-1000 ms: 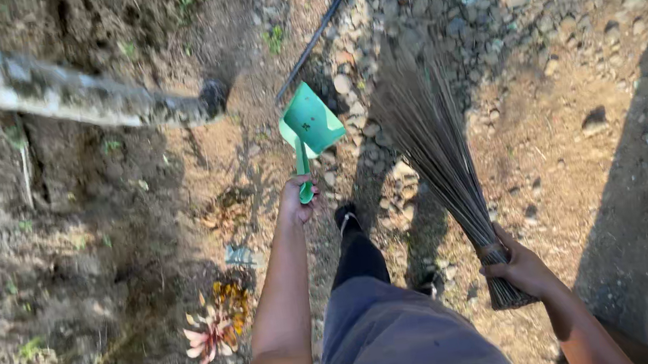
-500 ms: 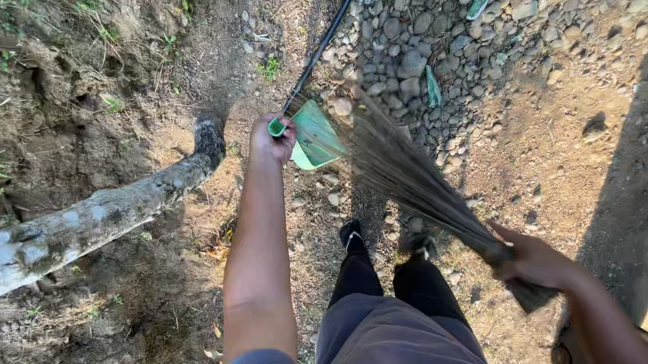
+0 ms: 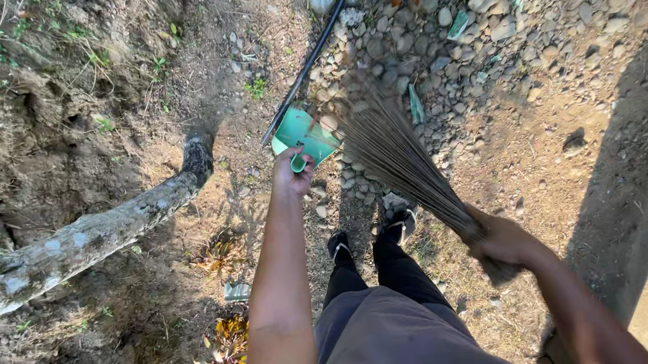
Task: The person sweeps dirt, leaves, and debris into a dustpan and empties it into a bin.
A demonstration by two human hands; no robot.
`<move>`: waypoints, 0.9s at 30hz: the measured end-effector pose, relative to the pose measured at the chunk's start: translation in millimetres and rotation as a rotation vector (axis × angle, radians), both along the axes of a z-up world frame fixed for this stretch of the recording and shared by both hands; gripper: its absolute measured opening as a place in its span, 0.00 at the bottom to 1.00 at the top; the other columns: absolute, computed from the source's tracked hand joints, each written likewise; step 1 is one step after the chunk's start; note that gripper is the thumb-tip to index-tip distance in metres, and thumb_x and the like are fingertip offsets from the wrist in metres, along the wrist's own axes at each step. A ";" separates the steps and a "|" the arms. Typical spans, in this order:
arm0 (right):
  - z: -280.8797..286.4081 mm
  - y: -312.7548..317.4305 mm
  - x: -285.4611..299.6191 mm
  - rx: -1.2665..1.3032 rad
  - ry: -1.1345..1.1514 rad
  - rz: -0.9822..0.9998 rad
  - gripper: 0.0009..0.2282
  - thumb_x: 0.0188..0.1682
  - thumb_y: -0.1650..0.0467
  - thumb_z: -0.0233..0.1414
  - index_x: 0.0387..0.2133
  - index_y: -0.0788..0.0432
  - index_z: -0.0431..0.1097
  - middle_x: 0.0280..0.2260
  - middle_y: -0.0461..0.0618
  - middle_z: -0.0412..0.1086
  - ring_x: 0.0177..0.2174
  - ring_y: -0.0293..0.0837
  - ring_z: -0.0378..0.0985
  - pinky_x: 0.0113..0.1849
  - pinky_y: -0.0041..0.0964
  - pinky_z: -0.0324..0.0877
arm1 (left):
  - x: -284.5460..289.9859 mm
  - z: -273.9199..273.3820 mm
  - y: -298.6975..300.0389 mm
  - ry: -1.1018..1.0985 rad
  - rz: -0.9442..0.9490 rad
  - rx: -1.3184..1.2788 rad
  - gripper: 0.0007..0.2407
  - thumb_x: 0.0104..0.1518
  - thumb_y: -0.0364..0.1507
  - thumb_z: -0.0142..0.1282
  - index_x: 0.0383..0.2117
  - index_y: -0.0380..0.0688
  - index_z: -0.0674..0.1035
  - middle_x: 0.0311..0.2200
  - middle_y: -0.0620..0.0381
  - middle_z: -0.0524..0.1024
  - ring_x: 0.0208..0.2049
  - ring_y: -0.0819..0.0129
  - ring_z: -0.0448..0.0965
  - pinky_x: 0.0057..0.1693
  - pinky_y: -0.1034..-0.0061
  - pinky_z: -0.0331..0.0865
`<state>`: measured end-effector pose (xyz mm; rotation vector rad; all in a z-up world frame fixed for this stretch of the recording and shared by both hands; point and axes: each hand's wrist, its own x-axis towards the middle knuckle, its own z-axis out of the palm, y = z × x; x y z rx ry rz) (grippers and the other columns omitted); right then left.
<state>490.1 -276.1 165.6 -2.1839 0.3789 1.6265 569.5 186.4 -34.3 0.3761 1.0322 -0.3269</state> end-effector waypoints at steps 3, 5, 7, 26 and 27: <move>43.6 -79.5 -21.8 -0.056 0.025 -0.095 0.49 0.36 0.64 0.68 0.72 0.31 0.42 0.50 0.59 0.77 0.43 0.55 0.84 0.49 0.47 0.71 | -3.1 -13.7 17.4 -0.050 0.045 -0.049 0.07 0.56 0.24 0.55 0.36 0.40 0.68 0.22 0.58 0.69 0.20 0.71 0.74 0.23 0.82 0.65; 24.2 -99.6 -30.0 -0.023 -0.099 -0.306 0.50 0.33 0.69 0.66 0.71 0.38 0.44 0.49 0.60 0.76 0.40 0.55 0.84 0.45 0.49 0.75 | -1.3 -19.4 21.6 -0.055 0.067 -0.087 0.07 0.56 0.25 0.53 0.36 0.40 0.68 0.22 0.58 0.70 0.20 0.71 0.75 0.23 0.83 0.65; -21.8 -96.5 -25.6 0.049 -0.114 -0.532 0.48 0.35 0.71 0.62 0.72 0.43 0.43 0.44 0.64 0.76 0.35 0.58 0.82 0.39 0.50 0.77 | -10.5 -19.5 16.4 -0.043 0.086 -0.080 0.07 0.56 0.25 0.53 0.36 0.40 0.68 0.22 0.58 0.70 0.20 0.71 0.75 0.22 0.83 0.65; -81.5 65.4 23.0 0.132 -0.208 -0.277 0.35 0.36 0.66 0.61 0.61 0.59 0.59 0.45 0.64 0.75 0.42 0.59 0.82 0.46 0.49 0.77 | -7.6 -24.0 3.4 0.012 0.028 -0.053 0.07 0.58 0.26 0.54 0.36 0.42 0.68 0.23 0.58 0.70 0.20 0.71 0.74 0.22 0.82 0.63; -85.8 92.7 9.8 0.069 -0.133 -0.118 0.35 0.37 0.66 0.61 0.61 0.57 0.58 0.44 0.65 0.74 0.42 0.60 0.81 0.46 0.50 0.77 | -12.1 -24.4 6.3 0.028 0.047 -0.055 0.07 0.58 0.26 0.54 0.36 0.42 0.68 0.23 0.57 0.70 0.20 0.71 0.74 0.22 0.82 0.63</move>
